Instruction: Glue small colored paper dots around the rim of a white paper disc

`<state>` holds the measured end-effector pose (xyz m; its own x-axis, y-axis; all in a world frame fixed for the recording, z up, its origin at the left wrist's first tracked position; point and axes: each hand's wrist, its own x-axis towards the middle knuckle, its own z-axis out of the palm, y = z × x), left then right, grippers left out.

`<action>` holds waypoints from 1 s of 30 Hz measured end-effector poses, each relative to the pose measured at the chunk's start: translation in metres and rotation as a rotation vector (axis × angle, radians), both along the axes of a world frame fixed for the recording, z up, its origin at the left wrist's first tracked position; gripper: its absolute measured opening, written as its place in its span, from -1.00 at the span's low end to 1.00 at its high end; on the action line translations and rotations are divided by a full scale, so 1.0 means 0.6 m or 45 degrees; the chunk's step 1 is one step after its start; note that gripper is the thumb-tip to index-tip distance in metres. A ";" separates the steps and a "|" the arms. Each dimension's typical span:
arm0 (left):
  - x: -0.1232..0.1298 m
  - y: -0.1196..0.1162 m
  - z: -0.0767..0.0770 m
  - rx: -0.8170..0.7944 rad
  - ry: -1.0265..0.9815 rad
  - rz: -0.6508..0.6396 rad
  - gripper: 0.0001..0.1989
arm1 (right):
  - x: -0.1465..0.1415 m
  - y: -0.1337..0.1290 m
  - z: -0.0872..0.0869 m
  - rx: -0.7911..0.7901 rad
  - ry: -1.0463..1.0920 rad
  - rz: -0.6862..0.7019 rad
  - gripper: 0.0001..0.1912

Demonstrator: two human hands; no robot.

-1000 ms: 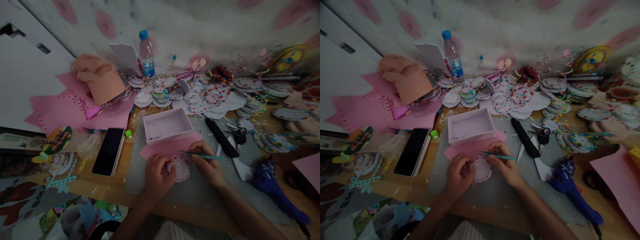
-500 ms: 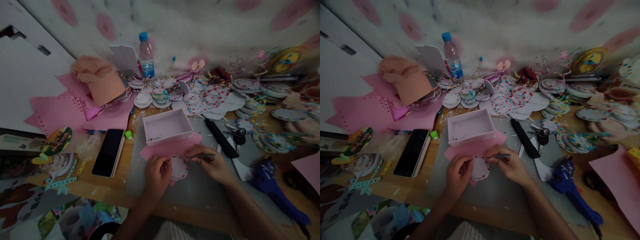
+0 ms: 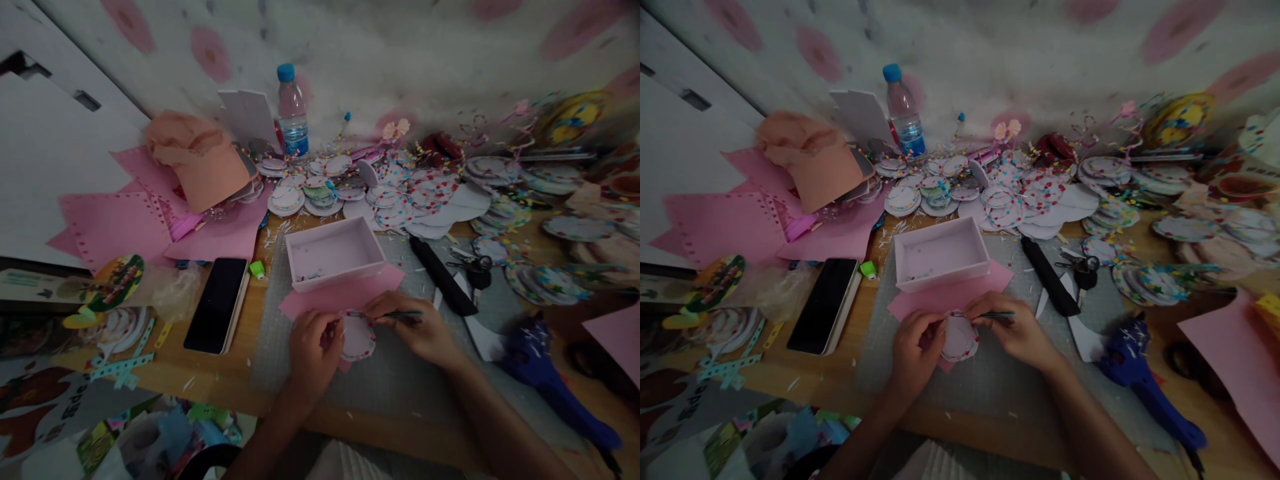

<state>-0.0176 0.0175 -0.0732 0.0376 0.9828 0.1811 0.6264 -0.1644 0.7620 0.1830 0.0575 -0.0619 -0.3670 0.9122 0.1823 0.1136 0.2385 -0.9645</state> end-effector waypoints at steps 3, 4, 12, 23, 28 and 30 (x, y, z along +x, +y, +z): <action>0.001 0.000 0.001 0.004 0.009 0.006 -0.93 | -0.001 0.000 -0.001 -0.003 -0.006 -0.002 -0.91; 0.001 0.000 0.001 0.002 0.012 0.007 -0.93 | -0.001 0.000 -0.001 -0.003 -0.008 0.001 -0.91; -0.002 -0.002 -0.004 0.017 -0.004 -0.002 -0.93 | -0.001 0.001 -0.004 -0.022 -0.029 -0.010 -0.92; 0.000 -0.002 -0.006 -0.009 -0.040 0.018 -0.91 | 0.000 -0.001 -0.007 -0.115 -0.006 -0.030 -0.94; -0.001 -0.001 -0.006 -0.001 -0.107 0.015 -0.87 | 0.004 0.006 -0.006 -0.175 0.121 -0.165 -0.90; -0.003 -0.004 0.006 0.019 -0.231 0.088 -0.85 | 0.005 0.009 -0.011 -0.185 0.200 -0.234 -0.89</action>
